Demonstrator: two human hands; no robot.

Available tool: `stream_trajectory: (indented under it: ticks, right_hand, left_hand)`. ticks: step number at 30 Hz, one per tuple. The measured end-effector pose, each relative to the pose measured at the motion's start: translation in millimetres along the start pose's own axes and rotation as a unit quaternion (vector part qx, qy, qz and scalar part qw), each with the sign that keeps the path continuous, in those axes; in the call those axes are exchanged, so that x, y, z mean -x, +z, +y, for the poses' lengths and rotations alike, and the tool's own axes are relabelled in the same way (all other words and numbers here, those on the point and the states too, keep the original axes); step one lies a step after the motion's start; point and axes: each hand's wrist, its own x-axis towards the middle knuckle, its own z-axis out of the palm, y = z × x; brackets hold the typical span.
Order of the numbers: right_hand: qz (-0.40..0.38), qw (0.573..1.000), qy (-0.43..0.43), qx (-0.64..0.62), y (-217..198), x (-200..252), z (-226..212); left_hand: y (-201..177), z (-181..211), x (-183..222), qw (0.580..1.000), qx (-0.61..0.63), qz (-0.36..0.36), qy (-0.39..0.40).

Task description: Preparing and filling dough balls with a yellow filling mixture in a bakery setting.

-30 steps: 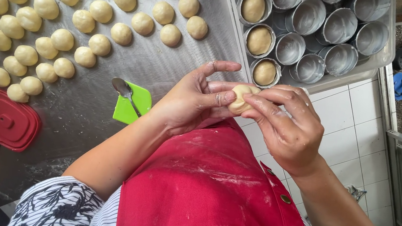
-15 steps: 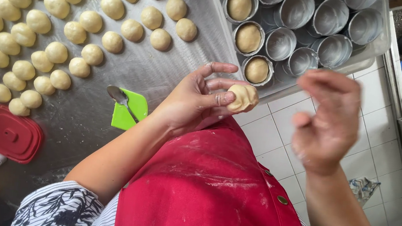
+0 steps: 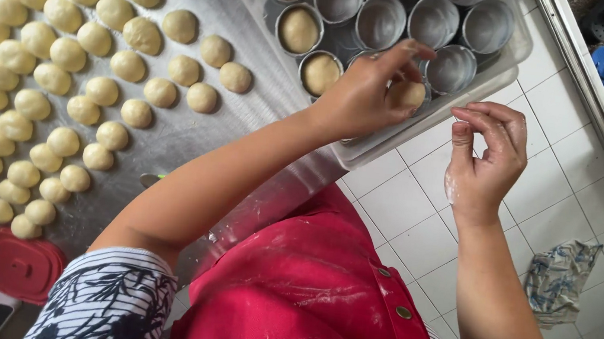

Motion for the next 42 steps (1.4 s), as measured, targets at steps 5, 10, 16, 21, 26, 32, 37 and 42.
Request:
stream_trajectory:
  ticks: [5, 10, 16, 21, 26, 32, 37, 42]
  right_hand:
    - [0.014, 0.999, 0.003, 0.032, -7.6, 0.4, 9.8]
    - [-0.006, 0.999, 0.002, 0.044, -5.2, -2.0, 7.8]
    - [-0.124, 0.963, -0.097, 0.217, 8.3, -8.0, 23.8]
    - [-0.18, 0.927, -0.137, 0.298, 12.8, -14.1, 24.0]
    - [-0.204, 0.908, -0.137, 0.34, 17.7, -12.4, 34.1]
    - [-0.177, 0.924, -0.162, 0.297, 15.7, -17.0, 29.7]
    - [-0.213, 0.899, -0.16, 0.347, 22.2, -18.6, 31.0]
    - [-0.218, 0.897, -0.208, 0.323, 23.8, -19.0, 27.7]
  left_hand:
    - [27.7, -43.6, -26.7, 0.946, -0.257, -0.04, 0.193]
    - [25.5, -35.7, -27.2, 0.9, -0.362, -0.083, 0.228]
    - [25.1, -51.9, -32.5, 0.862, -0.431, -0.124, 0.235]
    - [18.3, -48.2, -32.2, 0.856, -0.429, -0.082, 0.275]
    - [1.0, -39.6, -15.9, 0.925, -0.309, -0.015, 0.221]
    - [-9.3, -27.0, 9.3, 0.879, -0.434, 0.018, 0.196]
    - [6.5, -40.3, 9.4, 0.87, -0.464, -0.033, 0.163]
    - [-16.0, -22.2, 33.1, 0.889, -0.424, 0.067, 0.16]
